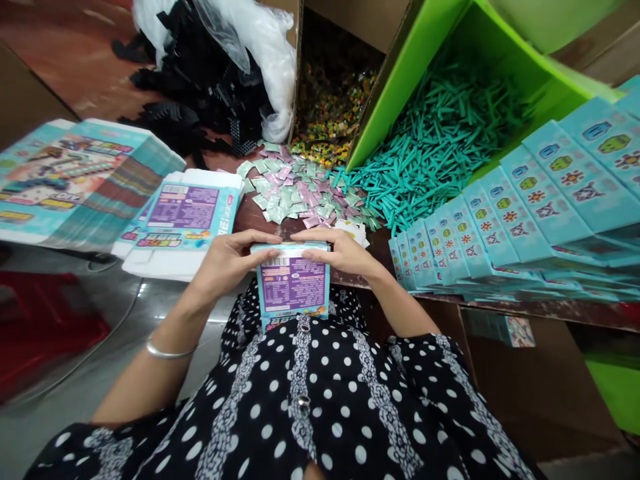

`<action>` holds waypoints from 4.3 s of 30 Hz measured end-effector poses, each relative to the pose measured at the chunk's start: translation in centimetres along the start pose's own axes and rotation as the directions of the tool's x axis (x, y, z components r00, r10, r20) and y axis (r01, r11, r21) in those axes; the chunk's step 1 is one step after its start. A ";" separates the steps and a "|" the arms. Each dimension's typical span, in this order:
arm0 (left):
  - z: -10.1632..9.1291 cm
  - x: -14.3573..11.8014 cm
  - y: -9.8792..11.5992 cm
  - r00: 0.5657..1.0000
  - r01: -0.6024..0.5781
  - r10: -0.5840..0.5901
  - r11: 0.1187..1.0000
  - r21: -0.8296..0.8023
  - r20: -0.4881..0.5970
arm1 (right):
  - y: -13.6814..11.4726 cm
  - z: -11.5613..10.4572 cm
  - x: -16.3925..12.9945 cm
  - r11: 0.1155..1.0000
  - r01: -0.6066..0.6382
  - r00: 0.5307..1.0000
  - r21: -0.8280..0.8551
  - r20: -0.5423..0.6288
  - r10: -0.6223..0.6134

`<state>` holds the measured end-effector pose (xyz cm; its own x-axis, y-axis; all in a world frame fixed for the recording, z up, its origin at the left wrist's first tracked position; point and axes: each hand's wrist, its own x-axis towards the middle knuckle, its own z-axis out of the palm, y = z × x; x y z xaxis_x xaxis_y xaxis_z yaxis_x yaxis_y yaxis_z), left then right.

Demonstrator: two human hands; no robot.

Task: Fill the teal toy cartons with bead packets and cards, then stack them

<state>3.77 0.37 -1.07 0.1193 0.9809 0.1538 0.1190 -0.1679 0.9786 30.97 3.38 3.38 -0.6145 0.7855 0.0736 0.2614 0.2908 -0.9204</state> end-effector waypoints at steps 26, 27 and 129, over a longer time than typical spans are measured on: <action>-0.9 -0.7 -2.6 0.818 -0.356 0.125 0.877 -0.323 -0.562 | 3.9 2.1 -2.9 0.984 -0.005 0.998 0.179 -0.054 0.015; -1.0 -0.5 -2.6 0.786 -0.372 0.084 0.855 -0.361 -0.612 | 4.4 2.0 -3.0 0.973 -0.016 0.995 0.231 -0.087 0.038; -0.2 3.4 -3.2 0.957 0.277 -0.291 0.902 0.332 -0.007 | 7.9 -14.7 12.5 0.429 -0.385 0.923 -0.817 -0.337 0.186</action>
<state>3.57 4.30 -3.64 0.0727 0.9880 -0.1365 0.4674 0.0872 0.8797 36.31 23.53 2.64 -0.2674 0.9632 0.0263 0.9570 0.2687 -0.1094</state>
